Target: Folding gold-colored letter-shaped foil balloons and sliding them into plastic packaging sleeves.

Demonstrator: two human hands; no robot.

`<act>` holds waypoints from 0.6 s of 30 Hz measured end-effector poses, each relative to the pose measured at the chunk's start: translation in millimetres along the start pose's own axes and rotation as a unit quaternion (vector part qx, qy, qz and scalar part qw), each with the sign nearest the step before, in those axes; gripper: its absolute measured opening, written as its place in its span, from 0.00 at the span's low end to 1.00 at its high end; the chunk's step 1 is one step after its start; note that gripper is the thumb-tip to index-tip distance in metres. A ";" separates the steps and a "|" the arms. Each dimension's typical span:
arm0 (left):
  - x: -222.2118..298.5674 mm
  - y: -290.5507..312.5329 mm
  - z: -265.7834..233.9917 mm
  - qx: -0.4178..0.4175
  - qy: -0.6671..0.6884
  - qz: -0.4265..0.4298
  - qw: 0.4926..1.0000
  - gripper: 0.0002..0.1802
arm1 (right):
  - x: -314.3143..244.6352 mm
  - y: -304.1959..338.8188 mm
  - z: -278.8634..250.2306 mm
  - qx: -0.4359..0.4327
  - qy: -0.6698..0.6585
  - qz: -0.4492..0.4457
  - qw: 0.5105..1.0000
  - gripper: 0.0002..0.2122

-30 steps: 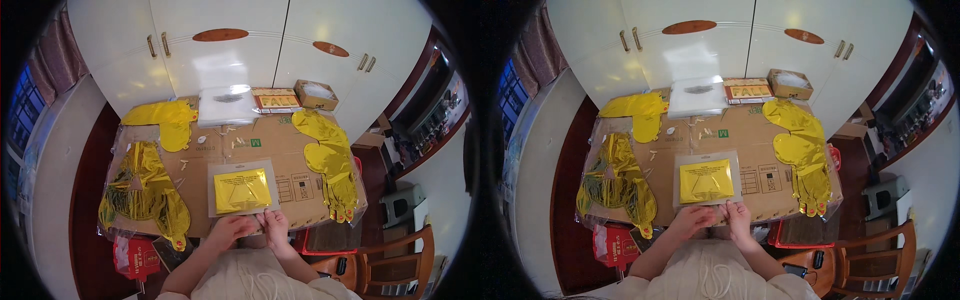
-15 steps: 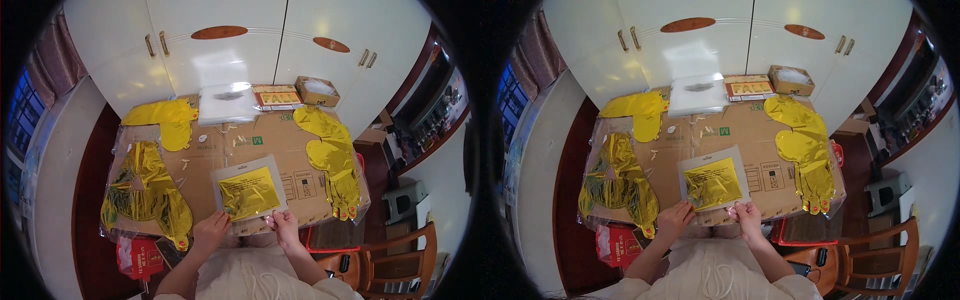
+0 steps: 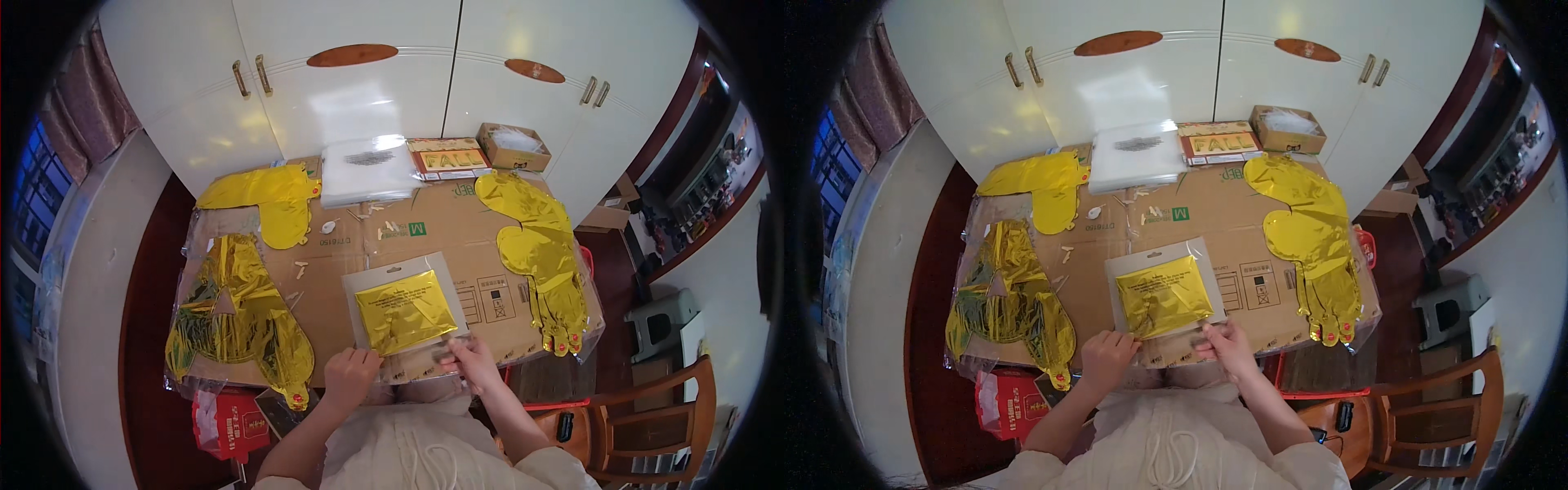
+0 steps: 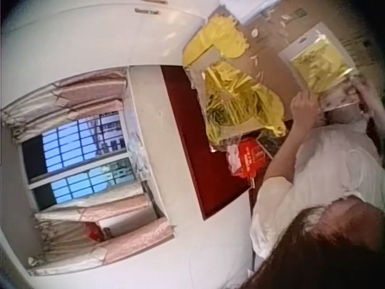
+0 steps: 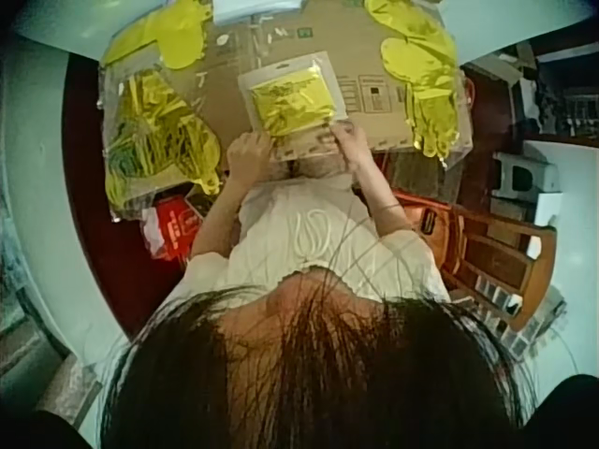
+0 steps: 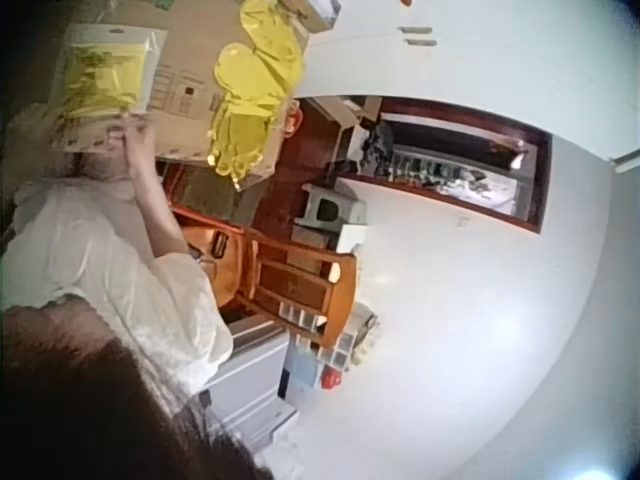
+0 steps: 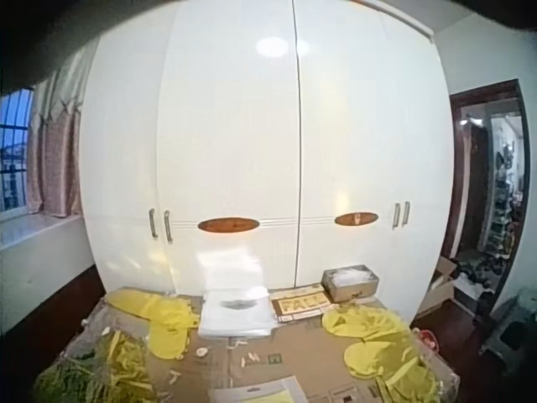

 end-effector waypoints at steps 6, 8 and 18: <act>-10.1 0.3 -1.3 -0.010 0.074 -0.041 0.996 0.18 | -67.7 34.3 -15.1 0.177 0.455 -0.311 0.815 0.18; -20.9 -8.5 1.2 0.010 0.103 -0.045 0.994 0.25 | -86.3 27.7 5.3 0.093 0.541 -0.423 0.721 0.19; -58.1 -12.8 24.1 -0.177 0.079 -0.041 0.980 0.56 | -82.1 16.5 39.4 -0.039 0.640 -0.489 0.591 0.16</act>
Point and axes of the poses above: each hand's wrist, its own y-axis away from the middle knuckle, its own z-axis out of the palm, x = y × z, the point moved 7 cm from there along -y, towards the middle knuckle, and after that the axes turned 7 degrees about z, right-handed, at the moved point
